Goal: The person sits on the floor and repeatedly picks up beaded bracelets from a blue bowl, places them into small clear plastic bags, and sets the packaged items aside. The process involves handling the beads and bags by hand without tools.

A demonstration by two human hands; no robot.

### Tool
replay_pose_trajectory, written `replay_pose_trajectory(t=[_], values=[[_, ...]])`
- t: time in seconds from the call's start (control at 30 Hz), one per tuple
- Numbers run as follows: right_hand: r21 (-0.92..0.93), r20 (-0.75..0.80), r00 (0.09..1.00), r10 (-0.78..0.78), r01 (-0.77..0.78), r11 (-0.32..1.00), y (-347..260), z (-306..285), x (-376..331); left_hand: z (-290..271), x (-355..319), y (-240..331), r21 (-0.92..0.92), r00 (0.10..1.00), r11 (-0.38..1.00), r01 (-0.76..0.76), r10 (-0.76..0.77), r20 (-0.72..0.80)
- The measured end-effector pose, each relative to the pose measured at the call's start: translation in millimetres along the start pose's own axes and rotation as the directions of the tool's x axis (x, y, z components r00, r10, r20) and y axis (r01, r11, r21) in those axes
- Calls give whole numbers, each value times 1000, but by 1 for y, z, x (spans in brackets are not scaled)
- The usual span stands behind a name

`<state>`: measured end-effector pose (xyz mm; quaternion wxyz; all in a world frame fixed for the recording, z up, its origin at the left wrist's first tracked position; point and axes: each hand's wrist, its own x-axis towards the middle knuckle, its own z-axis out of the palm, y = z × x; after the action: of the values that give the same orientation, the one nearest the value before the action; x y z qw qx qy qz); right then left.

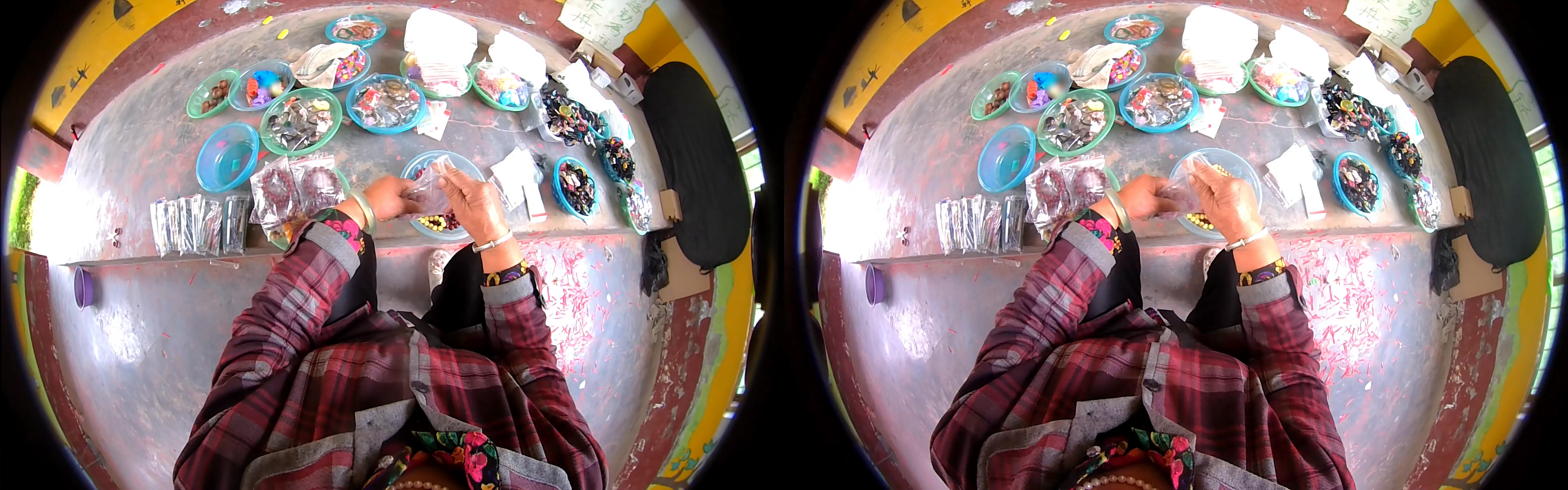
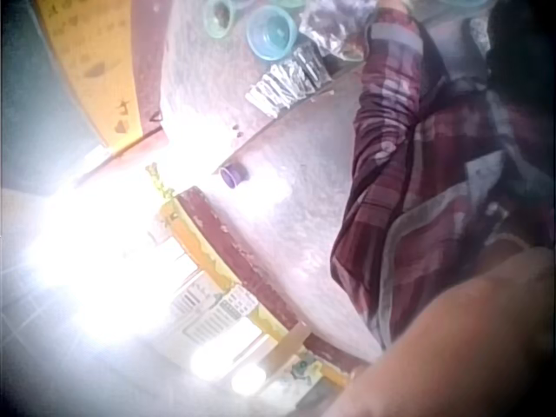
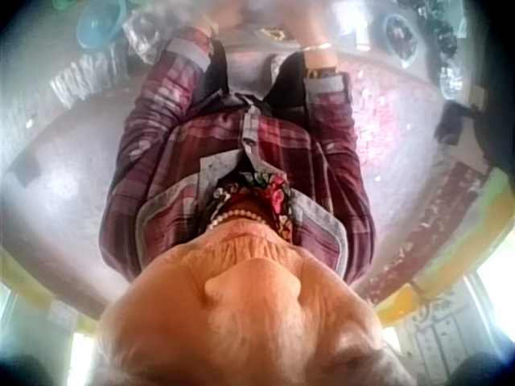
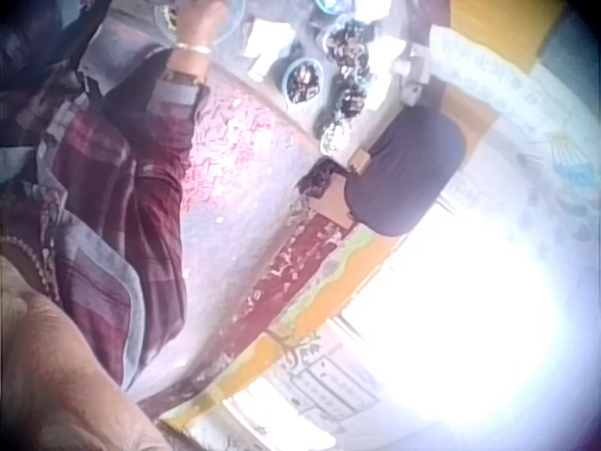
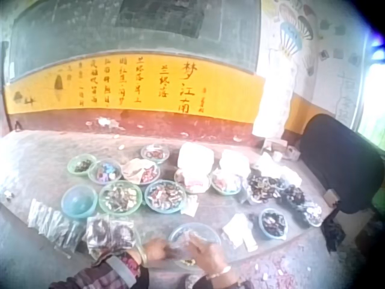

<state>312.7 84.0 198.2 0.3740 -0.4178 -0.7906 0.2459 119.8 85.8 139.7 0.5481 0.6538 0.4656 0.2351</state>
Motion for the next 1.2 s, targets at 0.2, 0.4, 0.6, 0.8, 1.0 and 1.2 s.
replay_pose_trajectory(t=[0.2,0.4,0.6,0.8,1.0,1.2], values=[[-331,30,981,-190,189,924,-37,-9,6,2,-5,0,-193,990,971,-140,133,-50],[-446,129,984,-126,171,879,-71,-23,14,0,-9,11,-233,981,953,-195,184,-66],[-123,-431,857,-282,254,959,-64,-47,27,-11,-14,21,-234,979,955,-180,150,-137],[-42,-361,923,135,-161,986,47,-58,17,-8,-18,15,-565,926,753,-338,158,-344],[-210,-78,912,402,-410,888,181,2,-34,-14,-22,17,-560,921,781,-276,48,-387],[-280,121,692,711,-664,694,236,60,-43,-15,-19,14,-482,917,840,-250,47,-396]])
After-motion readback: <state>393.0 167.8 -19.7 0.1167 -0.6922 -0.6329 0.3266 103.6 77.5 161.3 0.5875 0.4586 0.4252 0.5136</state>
